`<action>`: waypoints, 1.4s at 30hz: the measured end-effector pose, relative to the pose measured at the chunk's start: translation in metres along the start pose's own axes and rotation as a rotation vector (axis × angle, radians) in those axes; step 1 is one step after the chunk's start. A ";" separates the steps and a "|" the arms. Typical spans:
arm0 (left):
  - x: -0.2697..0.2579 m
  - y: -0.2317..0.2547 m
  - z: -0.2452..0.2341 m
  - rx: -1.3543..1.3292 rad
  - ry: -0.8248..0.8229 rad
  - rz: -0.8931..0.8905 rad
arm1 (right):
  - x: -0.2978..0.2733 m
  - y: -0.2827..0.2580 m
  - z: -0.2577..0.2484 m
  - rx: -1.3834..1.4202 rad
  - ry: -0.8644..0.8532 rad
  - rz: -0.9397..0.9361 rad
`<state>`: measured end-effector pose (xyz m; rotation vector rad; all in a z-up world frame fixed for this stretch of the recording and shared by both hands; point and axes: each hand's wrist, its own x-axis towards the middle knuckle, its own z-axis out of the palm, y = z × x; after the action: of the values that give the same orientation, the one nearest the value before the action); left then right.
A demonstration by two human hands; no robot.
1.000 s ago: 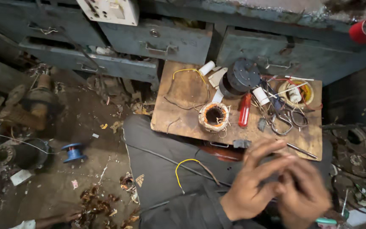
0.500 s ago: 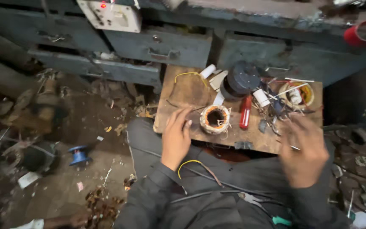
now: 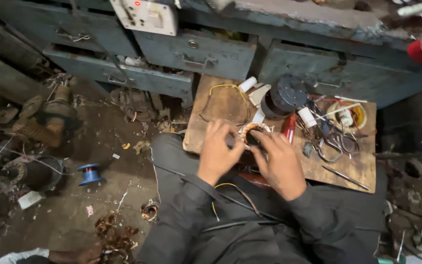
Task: The person sits on the floor and works on a cylindrical motor stator, using pliers to pull and adjust copper wires and insulation. They manipulate the wires by hand and with tools, occasionally rotating the stator to access different sections.
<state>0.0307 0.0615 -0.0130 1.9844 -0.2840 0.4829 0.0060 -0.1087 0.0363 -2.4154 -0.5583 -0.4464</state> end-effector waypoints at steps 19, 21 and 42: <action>-0.027 -0.005 0.007 -0.072 0.067 -0.209 | 0.005 0.027 0.006 -0.119 0.127 -0.014; -0.029 -0.005 0.009 -0.040 0.086 -0.139 | 0.005 0.025 0.006 -0.128 0.123 -0.012; -0.030 -0.008 0.015 0.126 0.117 -0.028 | 0.008 0.034 0.016 -0.003 0.174 0.006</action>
<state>0.0108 0.0512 -0.0389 2.0698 -0.1557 0.6090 0.0318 -0.1209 0.0111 -2.3514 -0.4737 -0.6481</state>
